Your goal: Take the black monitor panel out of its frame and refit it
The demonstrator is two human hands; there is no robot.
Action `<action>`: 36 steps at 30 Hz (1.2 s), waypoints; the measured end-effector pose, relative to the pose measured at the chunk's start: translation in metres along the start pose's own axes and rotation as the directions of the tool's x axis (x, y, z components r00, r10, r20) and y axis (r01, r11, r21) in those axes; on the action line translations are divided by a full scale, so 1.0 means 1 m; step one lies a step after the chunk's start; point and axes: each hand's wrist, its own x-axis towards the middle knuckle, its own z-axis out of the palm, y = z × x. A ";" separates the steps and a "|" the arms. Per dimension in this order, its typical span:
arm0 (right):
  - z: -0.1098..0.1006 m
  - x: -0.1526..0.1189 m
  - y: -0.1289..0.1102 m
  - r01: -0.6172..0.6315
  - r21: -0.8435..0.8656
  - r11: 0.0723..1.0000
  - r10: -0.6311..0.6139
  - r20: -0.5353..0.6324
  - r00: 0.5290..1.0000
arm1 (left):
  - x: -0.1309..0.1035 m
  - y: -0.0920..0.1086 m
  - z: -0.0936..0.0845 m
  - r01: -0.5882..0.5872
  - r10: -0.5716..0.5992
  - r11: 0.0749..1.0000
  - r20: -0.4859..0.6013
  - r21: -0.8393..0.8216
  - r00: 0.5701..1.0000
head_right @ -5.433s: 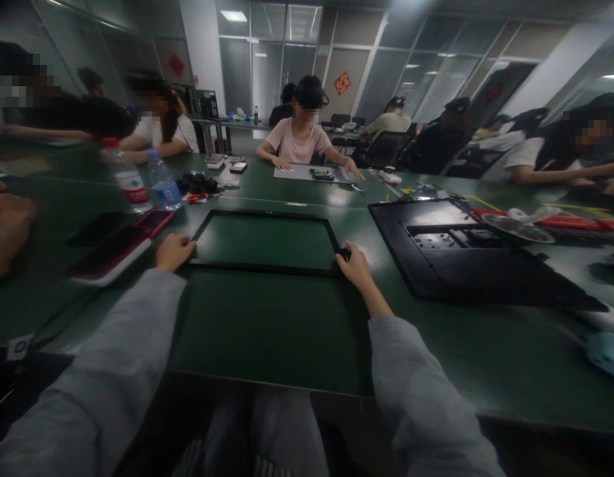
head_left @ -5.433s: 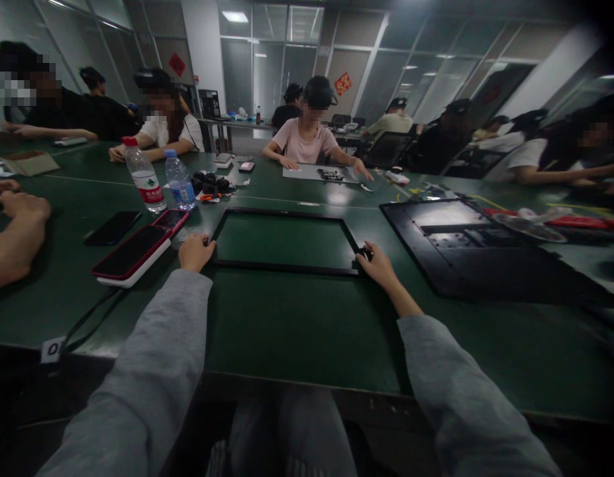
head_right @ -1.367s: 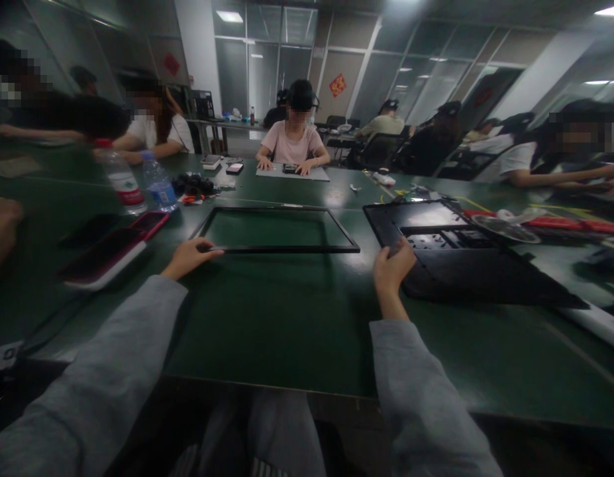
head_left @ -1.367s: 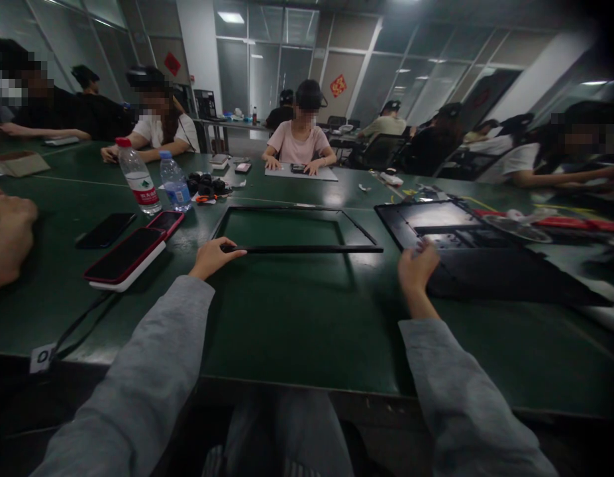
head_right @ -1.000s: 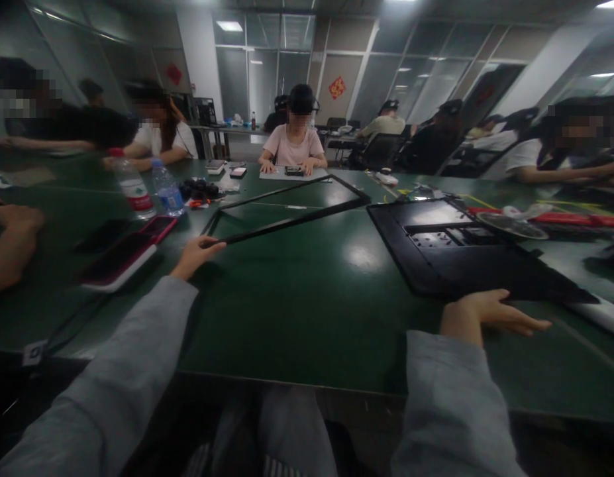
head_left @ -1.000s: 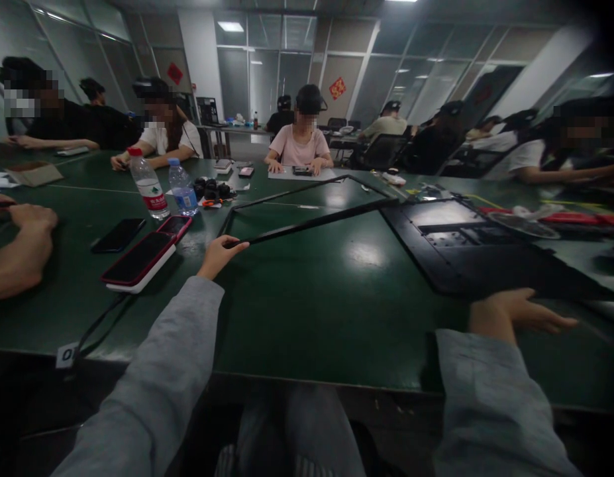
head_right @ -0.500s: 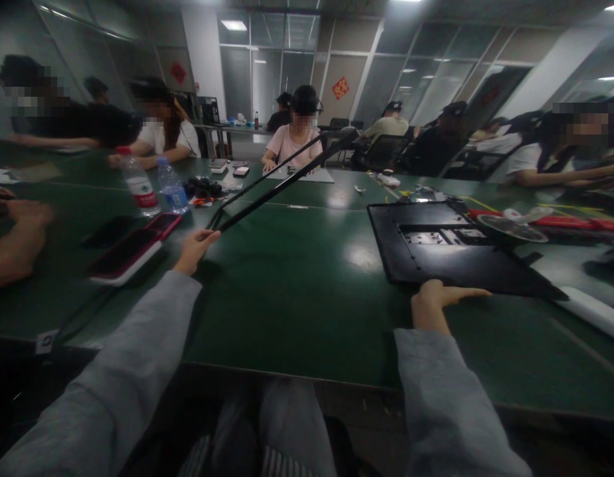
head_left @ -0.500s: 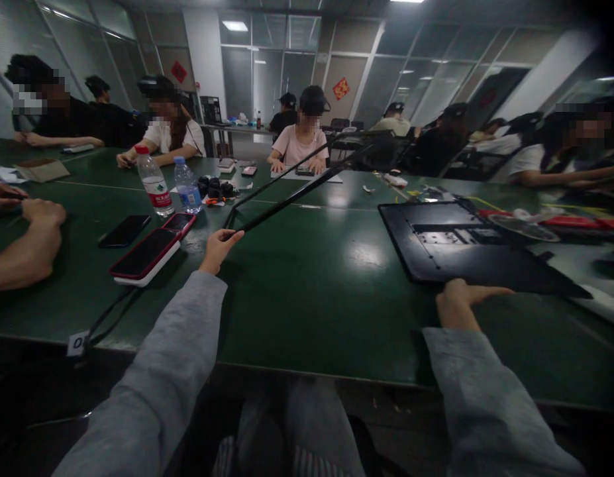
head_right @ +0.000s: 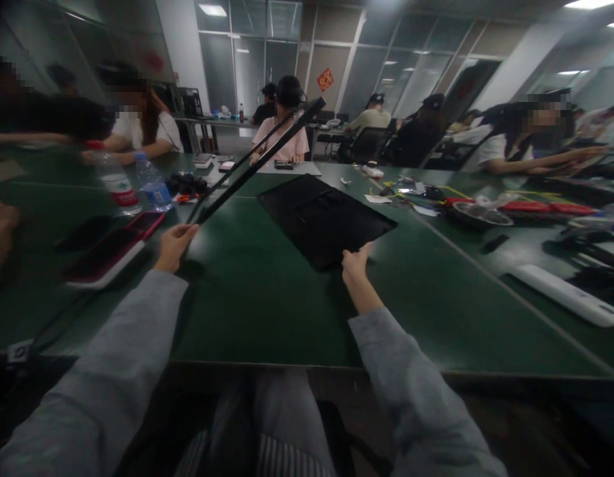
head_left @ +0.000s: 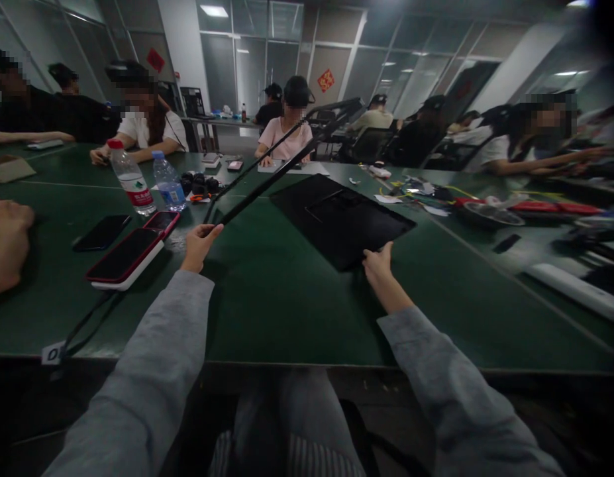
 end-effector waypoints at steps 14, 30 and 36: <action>0.006 0.043 -0.021 -0.316 0.350 0.882 0.301 0.099 0.948 | -0.009 0.003 -0.017 -0.323 0.258 0.831 0.202 0.453 0.945; 0.016 0.028 0.005 0.109 0.070 0.992 -0.114 0.078 0.990 | -0.001 -0.012 -0.034 -0.545 0.319 0.575 0.446 0.610 0.836; 0.017 0.008 -0.005 0.142 -0.102 0.985 -0.135 0.072 0.988 | 0.000 -0.017 -0.038 -0.572 0.285 0.548 0.507 0.610 0.813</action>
